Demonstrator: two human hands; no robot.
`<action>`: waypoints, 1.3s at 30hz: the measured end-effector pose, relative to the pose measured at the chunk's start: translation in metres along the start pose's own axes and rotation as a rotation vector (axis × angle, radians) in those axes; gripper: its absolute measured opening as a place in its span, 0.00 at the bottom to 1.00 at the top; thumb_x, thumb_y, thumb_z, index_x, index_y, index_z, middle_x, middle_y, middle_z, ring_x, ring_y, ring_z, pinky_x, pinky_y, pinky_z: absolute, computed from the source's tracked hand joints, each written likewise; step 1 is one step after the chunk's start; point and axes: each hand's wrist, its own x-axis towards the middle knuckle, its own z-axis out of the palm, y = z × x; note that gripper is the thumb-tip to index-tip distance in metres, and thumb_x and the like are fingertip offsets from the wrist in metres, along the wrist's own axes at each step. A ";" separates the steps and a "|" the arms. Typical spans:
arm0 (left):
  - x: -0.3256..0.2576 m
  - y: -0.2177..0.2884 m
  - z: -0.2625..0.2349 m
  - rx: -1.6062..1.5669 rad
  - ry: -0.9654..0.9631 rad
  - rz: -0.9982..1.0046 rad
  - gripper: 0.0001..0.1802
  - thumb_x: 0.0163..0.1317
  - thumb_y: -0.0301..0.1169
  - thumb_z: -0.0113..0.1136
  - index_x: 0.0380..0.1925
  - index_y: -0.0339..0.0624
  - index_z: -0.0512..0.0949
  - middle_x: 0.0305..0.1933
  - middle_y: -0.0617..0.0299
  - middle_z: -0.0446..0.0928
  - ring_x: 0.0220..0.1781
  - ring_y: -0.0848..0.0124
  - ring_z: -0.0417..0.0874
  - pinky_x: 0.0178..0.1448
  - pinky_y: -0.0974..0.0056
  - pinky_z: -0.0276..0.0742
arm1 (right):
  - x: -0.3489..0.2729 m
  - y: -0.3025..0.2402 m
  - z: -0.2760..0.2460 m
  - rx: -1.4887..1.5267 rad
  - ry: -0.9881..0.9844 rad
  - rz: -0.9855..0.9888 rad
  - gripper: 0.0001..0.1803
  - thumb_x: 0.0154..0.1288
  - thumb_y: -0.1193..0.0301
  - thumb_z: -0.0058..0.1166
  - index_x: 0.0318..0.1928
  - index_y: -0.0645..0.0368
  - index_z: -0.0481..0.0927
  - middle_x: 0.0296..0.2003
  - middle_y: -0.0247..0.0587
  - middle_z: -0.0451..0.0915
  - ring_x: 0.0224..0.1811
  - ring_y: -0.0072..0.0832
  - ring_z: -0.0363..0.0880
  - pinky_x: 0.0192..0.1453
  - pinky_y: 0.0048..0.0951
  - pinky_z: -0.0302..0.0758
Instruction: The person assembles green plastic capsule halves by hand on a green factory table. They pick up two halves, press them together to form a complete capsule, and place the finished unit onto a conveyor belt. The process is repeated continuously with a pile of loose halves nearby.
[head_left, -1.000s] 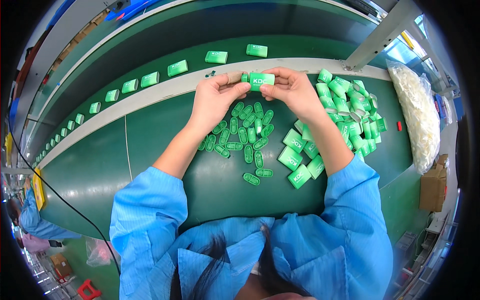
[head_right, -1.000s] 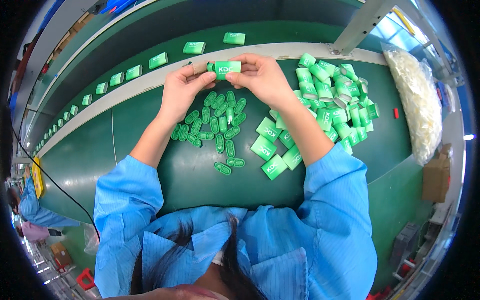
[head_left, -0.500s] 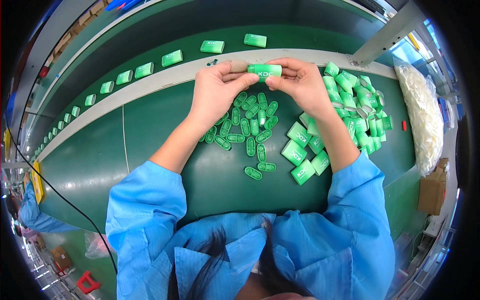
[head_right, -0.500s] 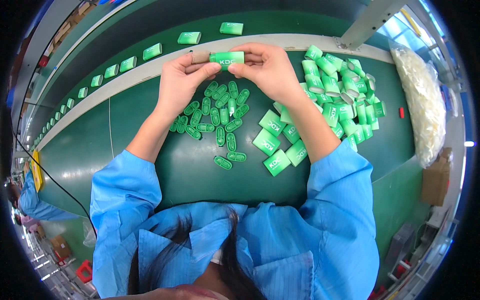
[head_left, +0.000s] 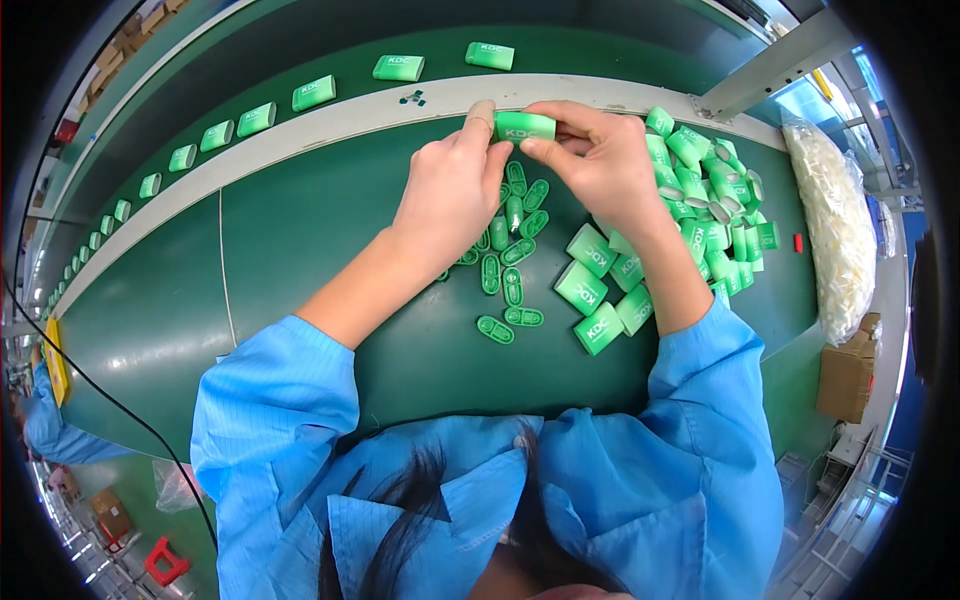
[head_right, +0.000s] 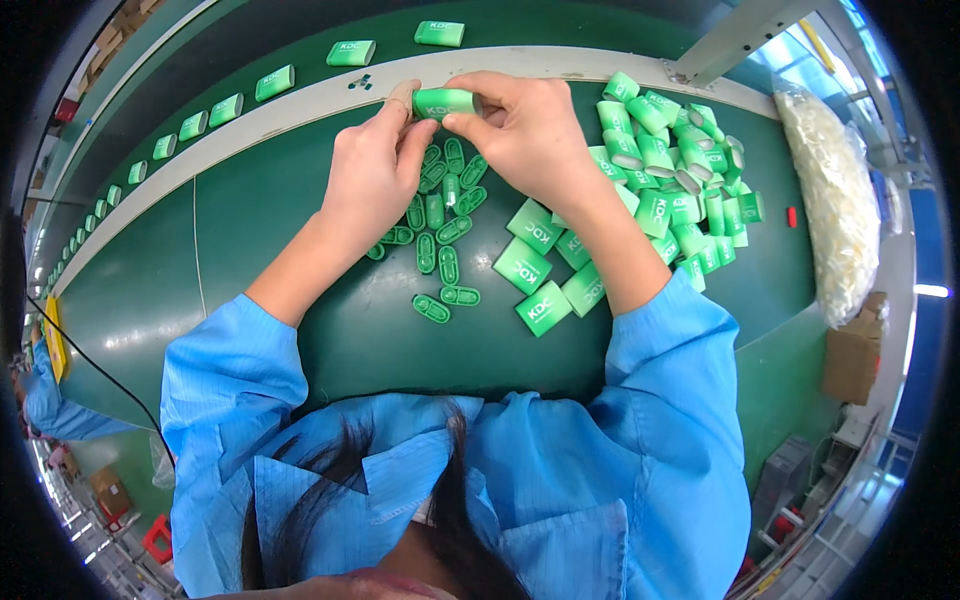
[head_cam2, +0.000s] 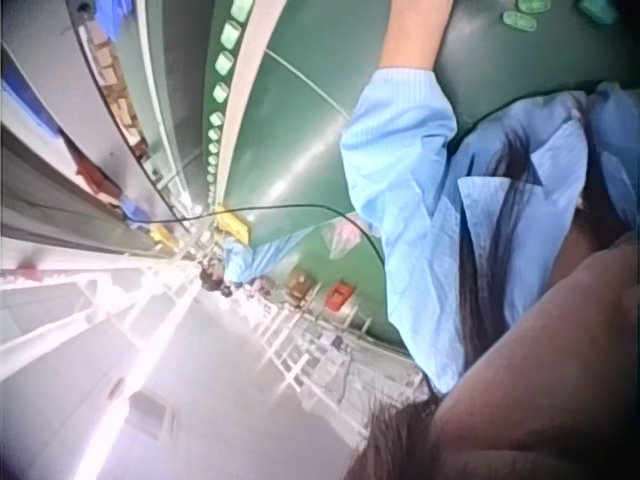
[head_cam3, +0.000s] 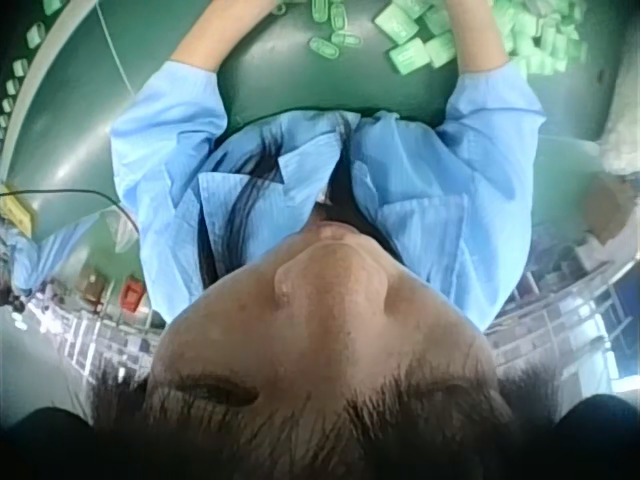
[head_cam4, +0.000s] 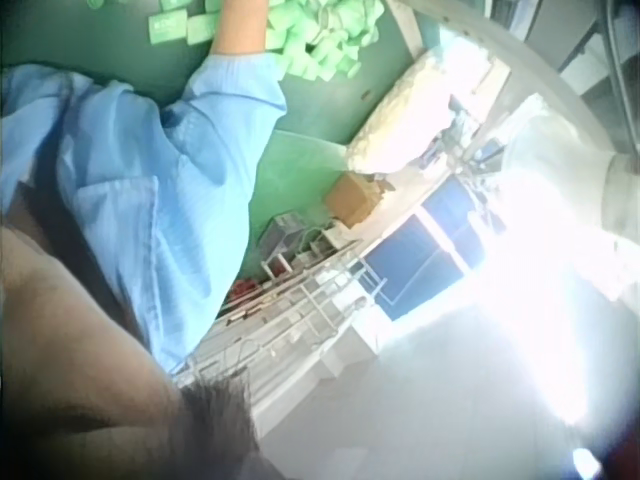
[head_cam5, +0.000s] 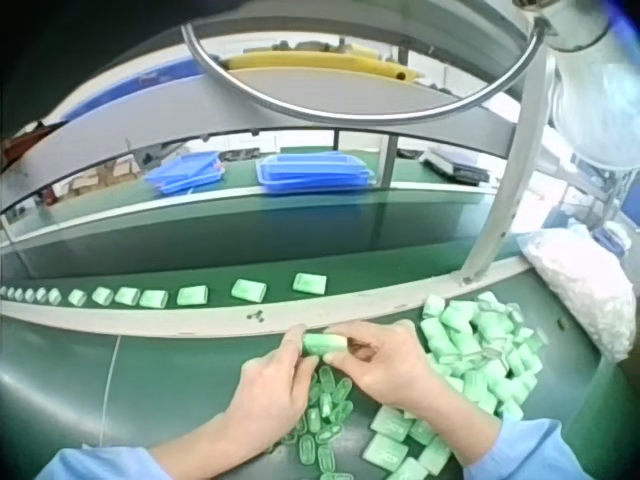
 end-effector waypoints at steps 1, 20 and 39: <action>0.001 0.000 0.000 0.015 -0.014 0.001 0.19 0.59 0.24 0.56 0.51 0.30 0.70 0.31 0.44 0.80 0.32 0.58 0.85 0.35 0.65 0.79 | 0.000 -0.001 -0.001 -0.012 -0.002 0.022 0.15 0.55 0.80 0.59 0.44 0.69 0.78 0.35 0.43 0.82 0.36 0.20 0.80 0.40 0.20 0.78; 0.025 -0.040 -0.013 0.118 0.201 0.082 0.23 0.53 0.28 0.61 0.51 0.36 0.72 0.40 0.49 0.80 0.38 0.58 0.82 0.46 0.62 0.77 | 0.072 0.036 -0.012 -0.394 0.185 -0.057 0.20 0.51 0.64 0.63 0.44 0.59 0.80 0.30 0.38 0.80 0.28 0.23 0.76 0.35 0.26 0.73; 0.022 -0.031 -0.033 0.323 -0.126 0.133 0.10 0.54 0.25 0.55 0.36 0.40 0.79 0.39 0.54 0.79 0.41 0.57 0.80 0.45 0.56 0.76 | 0.023 0.089 -0.114 -0.813 0.116 0.158 0.20 0.52 0.58 0.64 0.34 0.62 0.76 0.25 0.41 0.77 0.27 0.32 0.73 0.35 0.31 0.72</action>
